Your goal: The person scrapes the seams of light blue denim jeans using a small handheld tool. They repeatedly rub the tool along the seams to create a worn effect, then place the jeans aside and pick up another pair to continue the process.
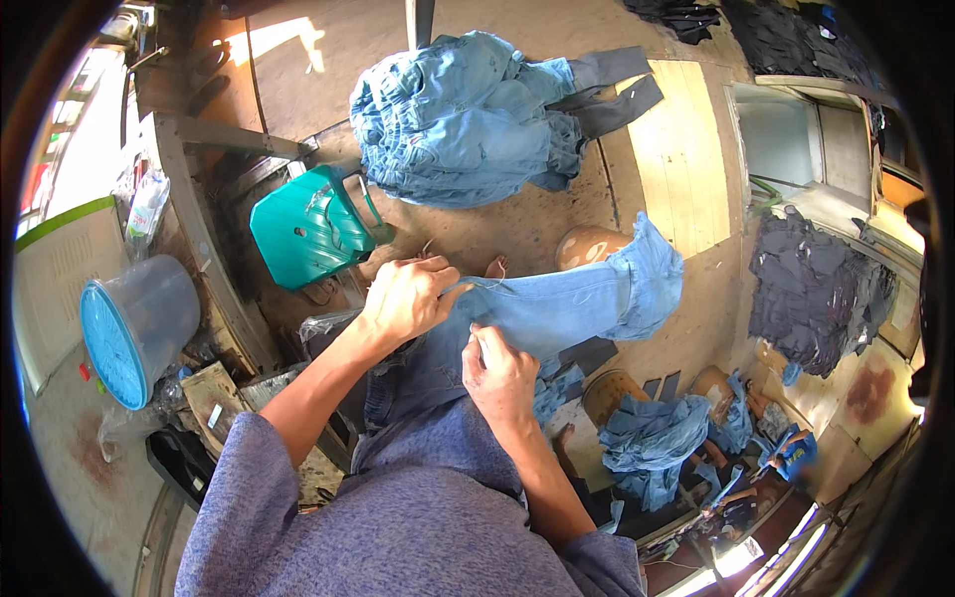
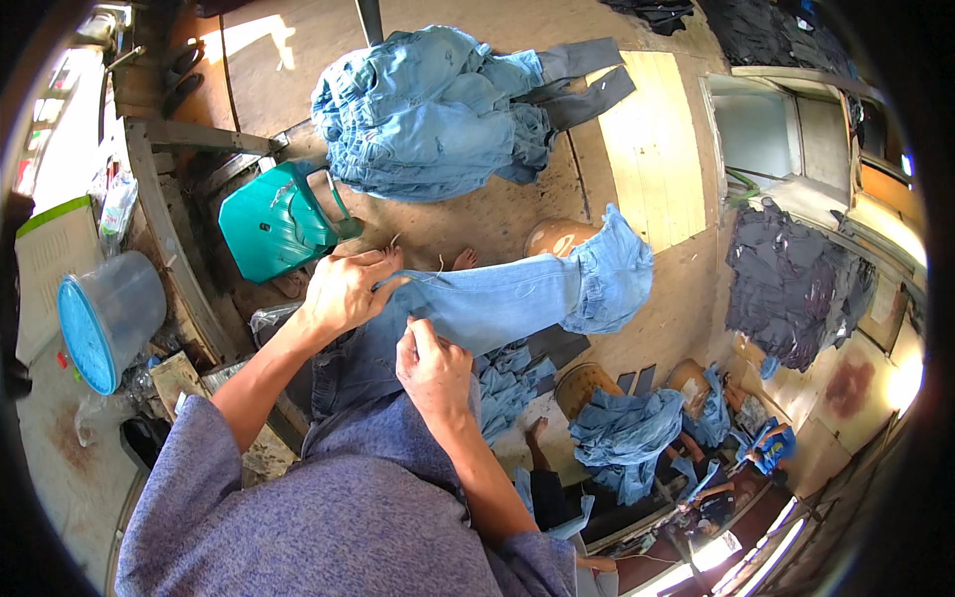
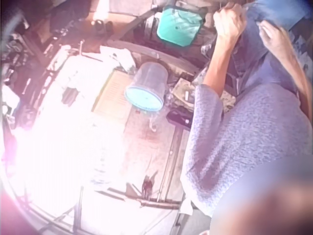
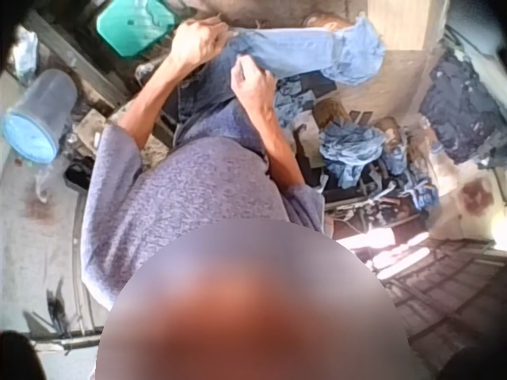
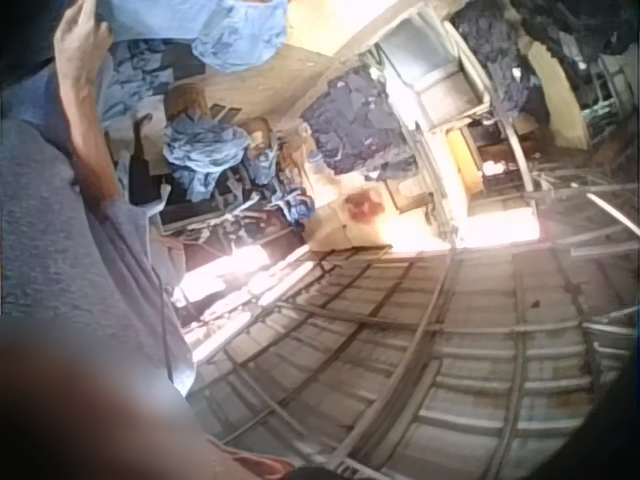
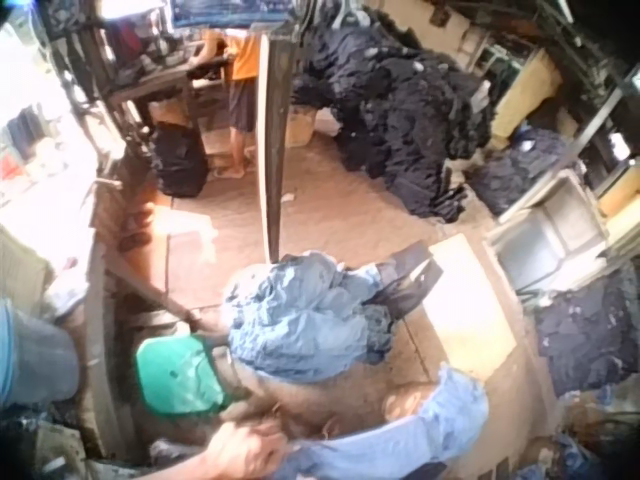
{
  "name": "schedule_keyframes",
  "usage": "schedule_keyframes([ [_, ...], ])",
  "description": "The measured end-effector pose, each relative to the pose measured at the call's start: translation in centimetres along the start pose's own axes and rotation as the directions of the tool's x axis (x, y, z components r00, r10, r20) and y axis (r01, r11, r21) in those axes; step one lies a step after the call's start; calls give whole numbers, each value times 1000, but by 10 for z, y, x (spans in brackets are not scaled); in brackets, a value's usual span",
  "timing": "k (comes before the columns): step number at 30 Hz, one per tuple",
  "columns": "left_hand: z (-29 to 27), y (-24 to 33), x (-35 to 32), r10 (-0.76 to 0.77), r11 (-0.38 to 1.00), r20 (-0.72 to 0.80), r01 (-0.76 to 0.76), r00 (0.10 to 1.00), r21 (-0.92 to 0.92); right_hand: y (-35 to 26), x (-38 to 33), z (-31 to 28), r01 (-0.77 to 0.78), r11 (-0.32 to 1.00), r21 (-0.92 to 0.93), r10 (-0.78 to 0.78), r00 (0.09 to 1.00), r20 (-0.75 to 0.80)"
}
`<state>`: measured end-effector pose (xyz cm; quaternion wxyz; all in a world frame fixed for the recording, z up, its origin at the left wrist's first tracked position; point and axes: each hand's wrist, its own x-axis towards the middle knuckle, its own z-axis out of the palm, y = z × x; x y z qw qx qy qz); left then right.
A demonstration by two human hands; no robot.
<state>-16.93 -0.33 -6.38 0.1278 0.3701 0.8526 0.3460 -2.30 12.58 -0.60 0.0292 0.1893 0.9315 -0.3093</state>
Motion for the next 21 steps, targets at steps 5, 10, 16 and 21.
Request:
schedule_keyframes([
  [5, -1, 0, -2, -48, 999, 106, 47, 993, 16, 3, 4, 6, 28, 998, 48, -24, 997, -75],
  [10, -1, -1, -2, -70, 997, 139, 64, 988, 43, 3, -2, -1, -27, 999, -34, 30, 996, 79],
  [16, 0, 0, -2, -61, 998, 105, 58, 993, 31, 7, 1, 5, -10, 999, 52, 14, 998, -66],
  [21, -2, 2, -2, -85, 996, 145, 79, 986, 47, 8, 1, -1, -6, 1000, -22, 8, 998, 67],
])
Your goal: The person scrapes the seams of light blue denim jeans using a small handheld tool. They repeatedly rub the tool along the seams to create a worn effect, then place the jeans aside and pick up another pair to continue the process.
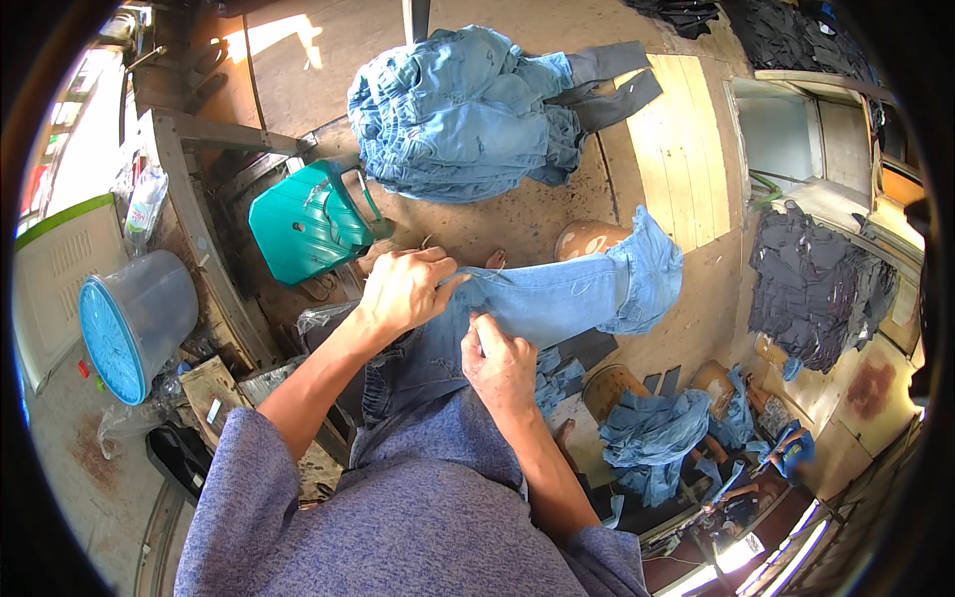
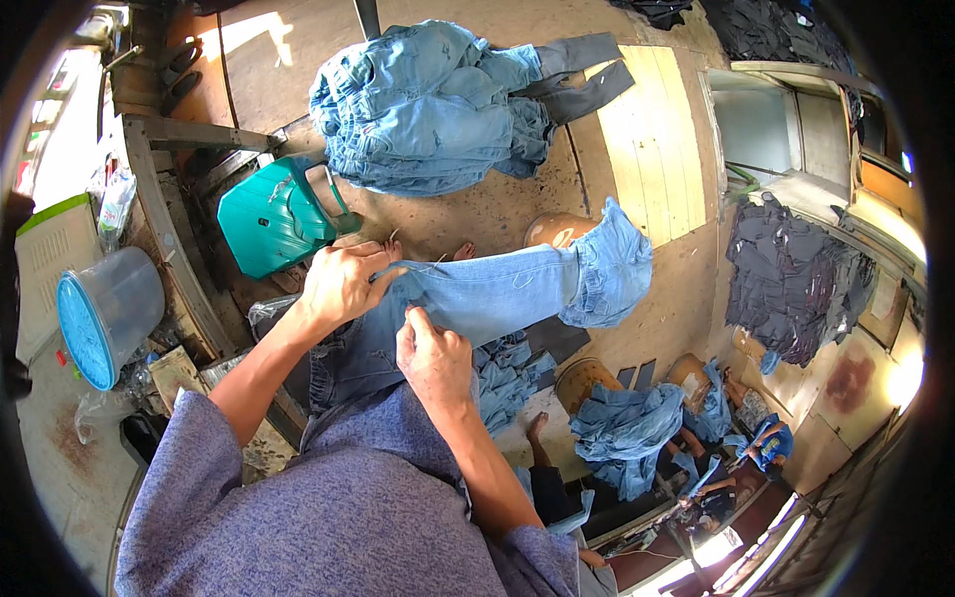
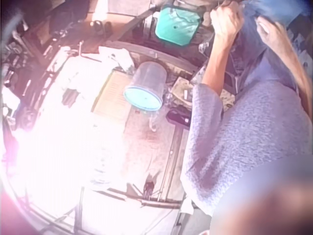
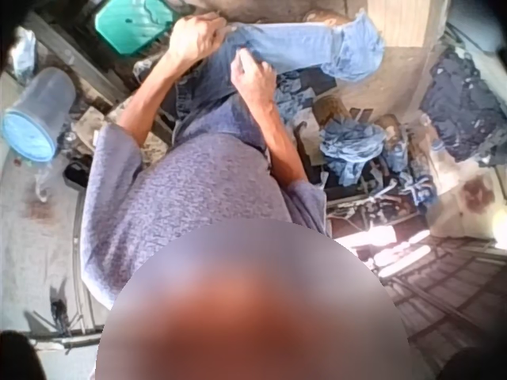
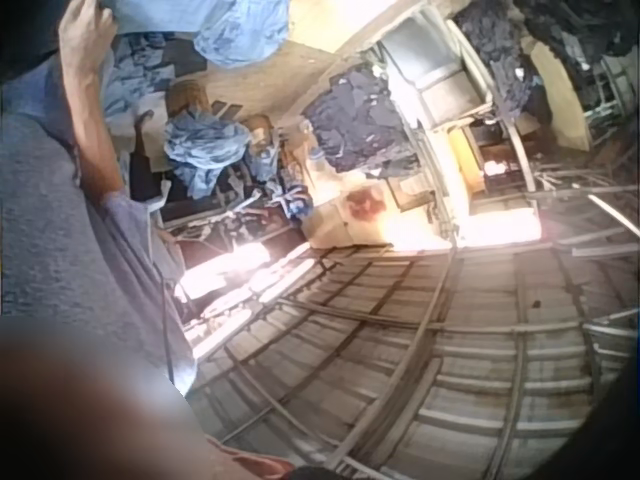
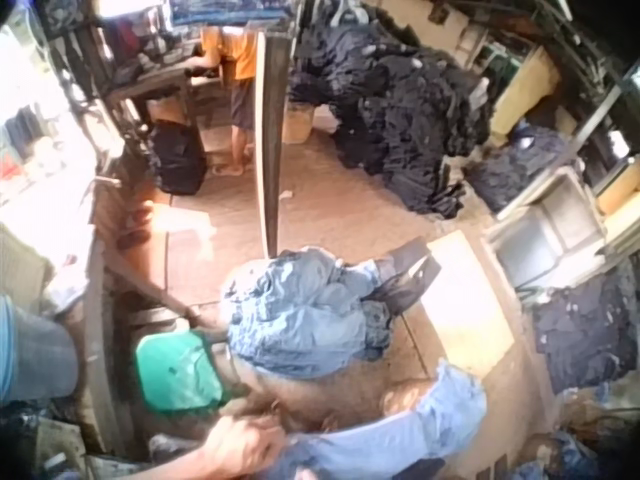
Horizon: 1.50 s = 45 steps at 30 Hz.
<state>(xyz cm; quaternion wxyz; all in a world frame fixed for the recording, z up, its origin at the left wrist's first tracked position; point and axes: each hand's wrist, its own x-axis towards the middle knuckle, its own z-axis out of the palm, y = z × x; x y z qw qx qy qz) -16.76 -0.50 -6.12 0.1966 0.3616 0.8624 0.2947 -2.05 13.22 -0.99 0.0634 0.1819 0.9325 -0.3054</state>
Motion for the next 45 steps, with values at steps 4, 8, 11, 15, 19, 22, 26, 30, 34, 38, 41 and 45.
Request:
schedule_keyframes([
  [4, 0, -1, 1, 36, 999, -57, -36, 998, 3, 0, 3, -5, -9, 997, 74, 14, 998, -56],
  [8, 4, -2, 0, 17, 1000, -49, -17, 999, -4, -2, 6, 3, 29, 999, 26, -26, 991, -134],
  [11, 6, -2, 0, 39, 999, -76, -39, 996, 9, -4, 1, 7, 32, 994, -104, -44, 993, -109],
  [15, -6, 3, 3, -4, 1000, -26, 4, 1000, 10, 0, -2, -4, 6, 995, -102, -6, 1000, 3],
  [19, -15, 32, 3, -79, 994, -66, 83, 995, 67, 23, 3, -29, -256, 690, 677, 332, 943, 19],
  [22, 2, 67, 1, 100, 994, -103, -94, 990, 63, 54, -4, -60, -222, 641, 735, 458, 879, -134],
  [26, 37, 82, 12, 162, 987, -215, -158, 963, 37, 86, -15, -91, -184, 605, 775, 481, 860, -171],
  [30, 58, 75, 18, 216, 962, -188, -177, 958, 206, 94, -25, -99, -236, 556, 797, 501, 860, -95],
  [34, 60, 69, 28, 252, 958, -142, -226, 957, 178, 90, -37, -95, -225, 483, 846, 487, 872, -47],
  [38, 49, 61, 45, 229, 972, 94, -233, 969, 35, 87, -40, -81, -148, 486, 861, 417, 905, -80],
  [41, 36, 50, 61, 238, 968, 240, -209, 941, -142, 83, -38, -68, -120, 519, 847, 402, 908, -117],
  [45, 31, 41, 82, 402, 915, 264, -376, 877, -147, 79, -30, -53, 33, 943, 330, 91, 932, -352],
])
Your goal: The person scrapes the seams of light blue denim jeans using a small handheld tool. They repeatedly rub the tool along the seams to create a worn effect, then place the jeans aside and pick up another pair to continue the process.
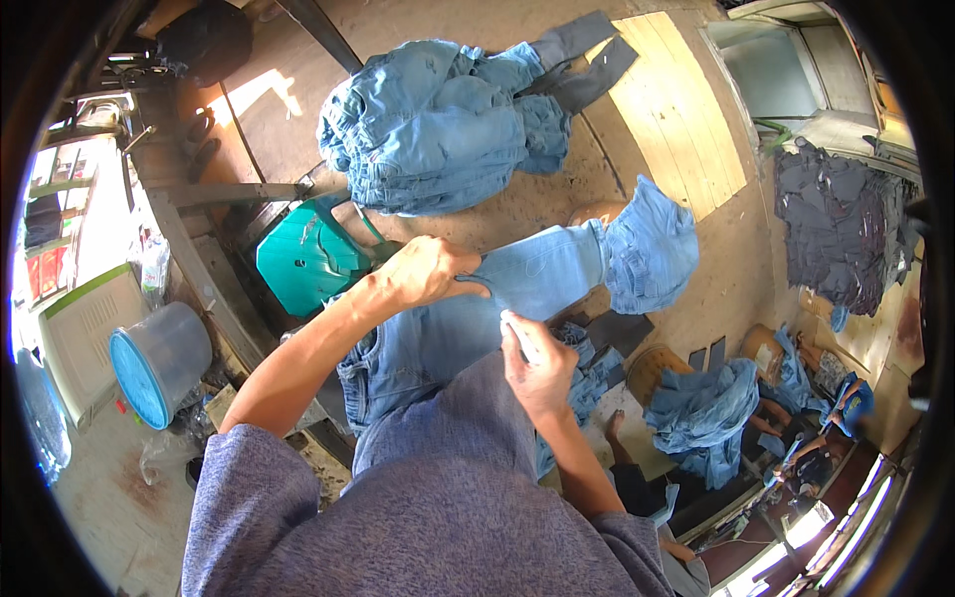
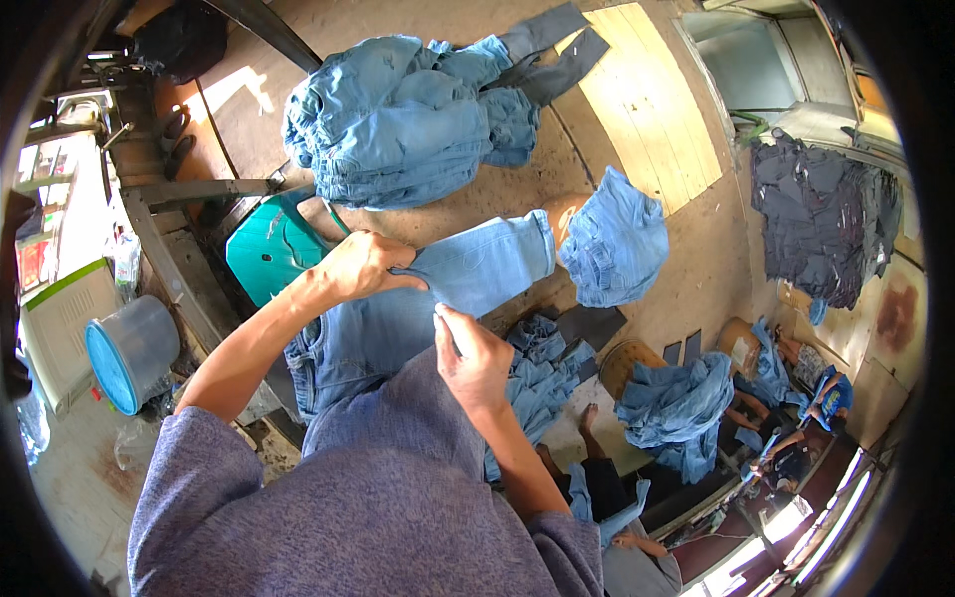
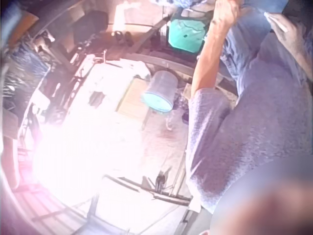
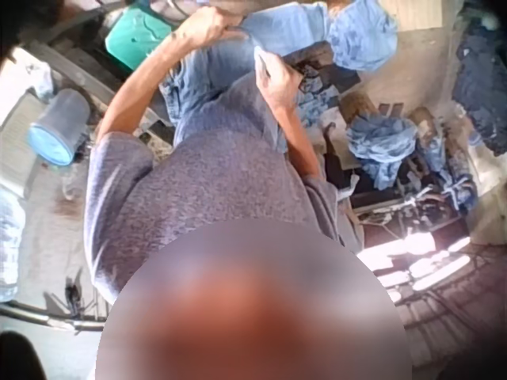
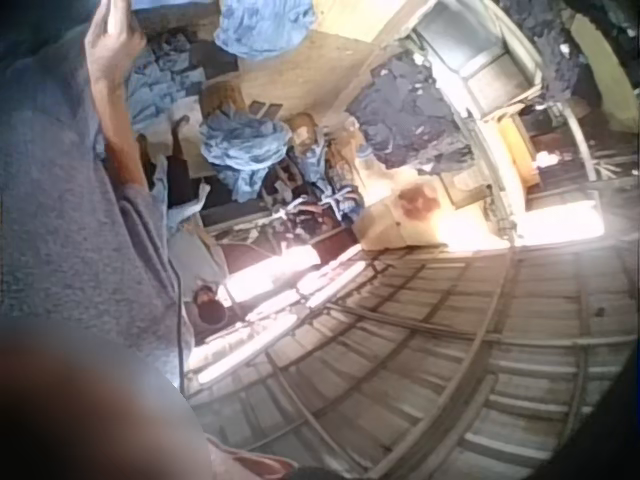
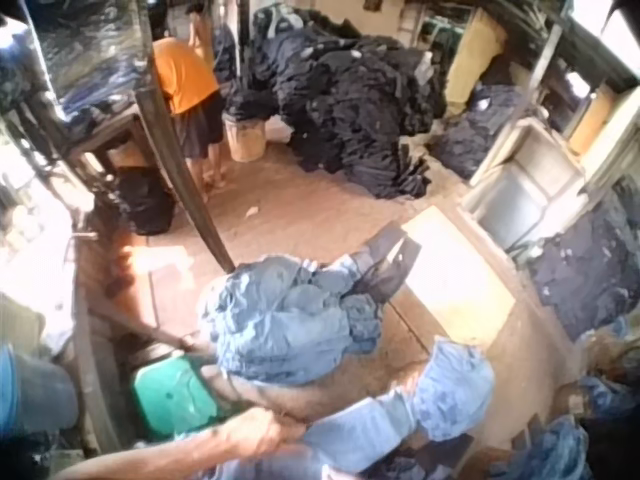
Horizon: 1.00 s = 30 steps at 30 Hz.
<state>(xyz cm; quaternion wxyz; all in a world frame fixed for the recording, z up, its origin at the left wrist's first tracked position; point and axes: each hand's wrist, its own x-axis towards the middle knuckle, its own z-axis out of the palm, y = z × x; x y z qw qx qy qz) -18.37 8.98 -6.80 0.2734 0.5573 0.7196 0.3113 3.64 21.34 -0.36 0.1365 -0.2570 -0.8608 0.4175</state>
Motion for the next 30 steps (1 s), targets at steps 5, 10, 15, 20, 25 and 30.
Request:
schedule_keyframes([
  [5, 9, -3, 7, 46, 998, -243, -35, 969, 49, 5, 8, 25, 185, 925, -332, -179, 983, 51],
  [10, 17, -3, 4, -5, 999, -267, 15, 964, 33, 10, 20, 41, 199, 886, -418, -188, 980, 68],
  [15, 21, -3, 3, -6, 999, -275, 17, 961, 38, 5, 5, 25, 202, 867, -456, -123, 973, 197],
  [20, 23, -3, 1, -39, 998, -275, 52, 961, 39, -3, -19, 6, 155, 896, -417, -93, 982, 165],
  [25, 24, -2, 2, -13, 999, -312, 26, 950, 38, 13, 5, 28, 158, 942, -298, -150, 987, 49],
  [30, 26, 1, 1, -39, 996, -319, 61, 947, 60, 13, 13, 35, 176, 907, -382, -157, 984, 81],
])
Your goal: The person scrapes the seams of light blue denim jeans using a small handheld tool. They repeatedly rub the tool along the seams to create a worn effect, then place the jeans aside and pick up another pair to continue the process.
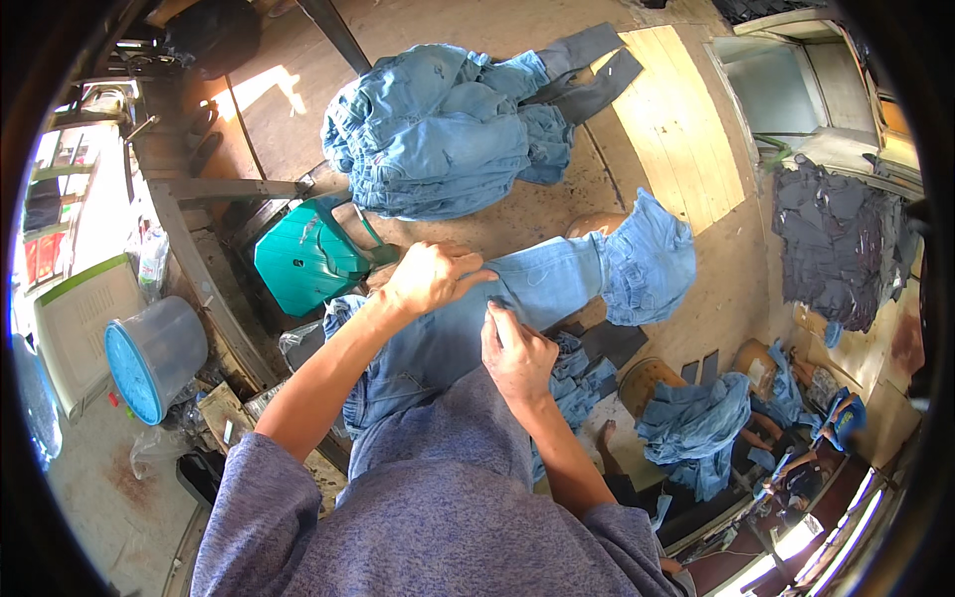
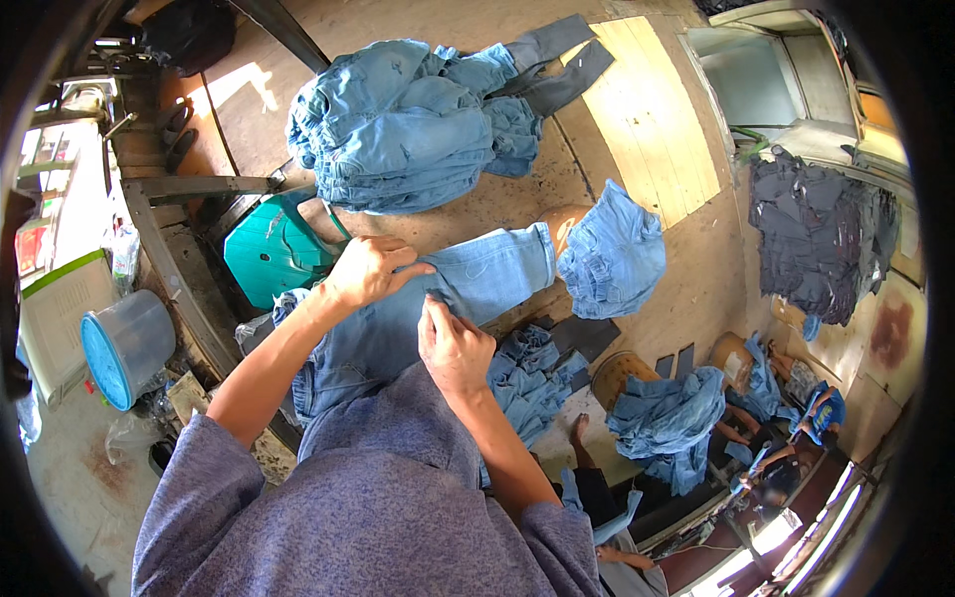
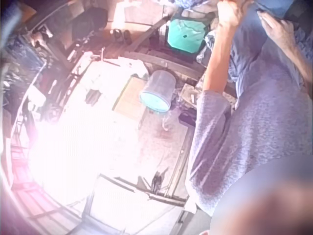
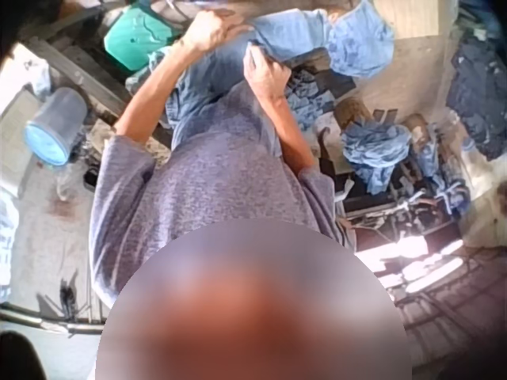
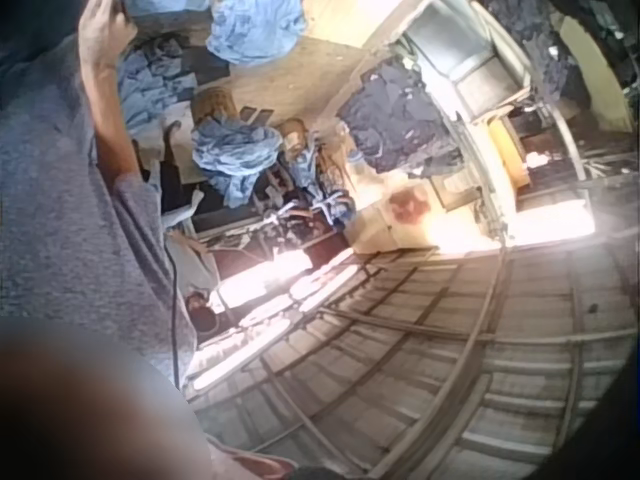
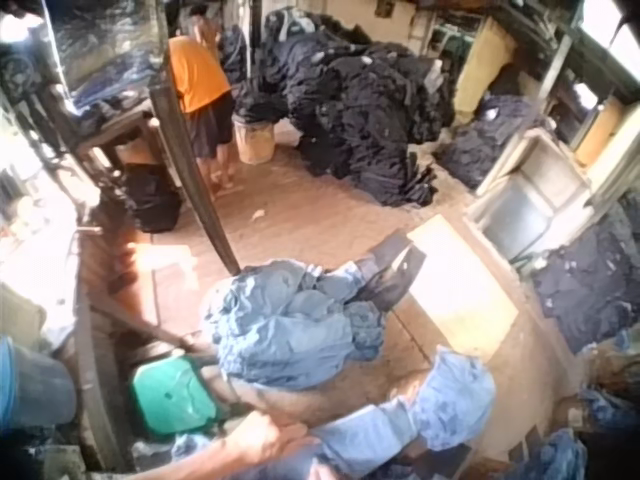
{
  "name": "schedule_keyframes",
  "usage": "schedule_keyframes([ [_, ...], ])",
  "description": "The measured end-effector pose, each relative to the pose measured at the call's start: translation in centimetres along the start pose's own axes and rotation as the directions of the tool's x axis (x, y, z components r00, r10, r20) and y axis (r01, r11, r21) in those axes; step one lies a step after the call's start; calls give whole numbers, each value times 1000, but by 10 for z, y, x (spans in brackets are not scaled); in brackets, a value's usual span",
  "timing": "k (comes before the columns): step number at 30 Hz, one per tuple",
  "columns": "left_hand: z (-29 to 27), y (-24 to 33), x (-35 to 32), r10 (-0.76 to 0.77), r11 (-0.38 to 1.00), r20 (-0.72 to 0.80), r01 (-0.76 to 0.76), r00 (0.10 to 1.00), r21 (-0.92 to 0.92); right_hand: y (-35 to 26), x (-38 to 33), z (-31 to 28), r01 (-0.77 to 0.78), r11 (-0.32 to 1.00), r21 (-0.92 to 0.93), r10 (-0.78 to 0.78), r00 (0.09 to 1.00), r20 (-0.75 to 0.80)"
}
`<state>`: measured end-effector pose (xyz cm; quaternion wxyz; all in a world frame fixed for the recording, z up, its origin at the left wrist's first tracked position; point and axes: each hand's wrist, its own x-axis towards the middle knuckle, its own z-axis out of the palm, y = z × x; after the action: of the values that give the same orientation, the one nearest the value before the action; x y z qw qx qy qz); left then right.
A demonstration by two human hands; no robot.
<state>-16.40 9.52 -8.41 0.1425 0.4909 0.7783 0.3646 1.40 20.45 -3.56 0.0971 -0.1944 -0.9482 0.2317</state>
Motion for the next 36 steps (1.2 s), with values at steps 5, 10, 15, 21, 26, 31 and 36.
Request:
schedule_keyframes([
  [5, 3, 0, -3, -5, 1000, -21, 6, 1000, 20, -6, -7, -9, -23, 998, -66, 29, 994, 103],
  [10, 4, 1, -3, 2, 1000, -30, -2, 1000, 18, -6, -21, -21, -40, 999, -1, 40, 997, 64],
  [15, 5, 1, -2, -4, 1000, -36, 5, 999, 18, -2, -10, -6, -45, 997, 62, 46, 999, -5],
  [21, 6, -1, -6, -17, 1000, -1, 17, 1000, 24, -6, -14, -16, -35, 997, -76, 46, 989, 142],
  [26, 7, -2, -3, 8, 1000, -68, -8, 998, -2, -4, -14, -16, -103, 994, 23, 100, 991, 93],
  [31, 6, 1, -2, -11, 1000, -48, 11, 999, 14, -5, -12, -7, -70, 997, -35, 71, 997, 35],
  [36, 5, 0, -4, -15, 1000, -10, 15, 1000, 14, -7, -16, -12, -78, 993, -89, 89, 988, 125],
])
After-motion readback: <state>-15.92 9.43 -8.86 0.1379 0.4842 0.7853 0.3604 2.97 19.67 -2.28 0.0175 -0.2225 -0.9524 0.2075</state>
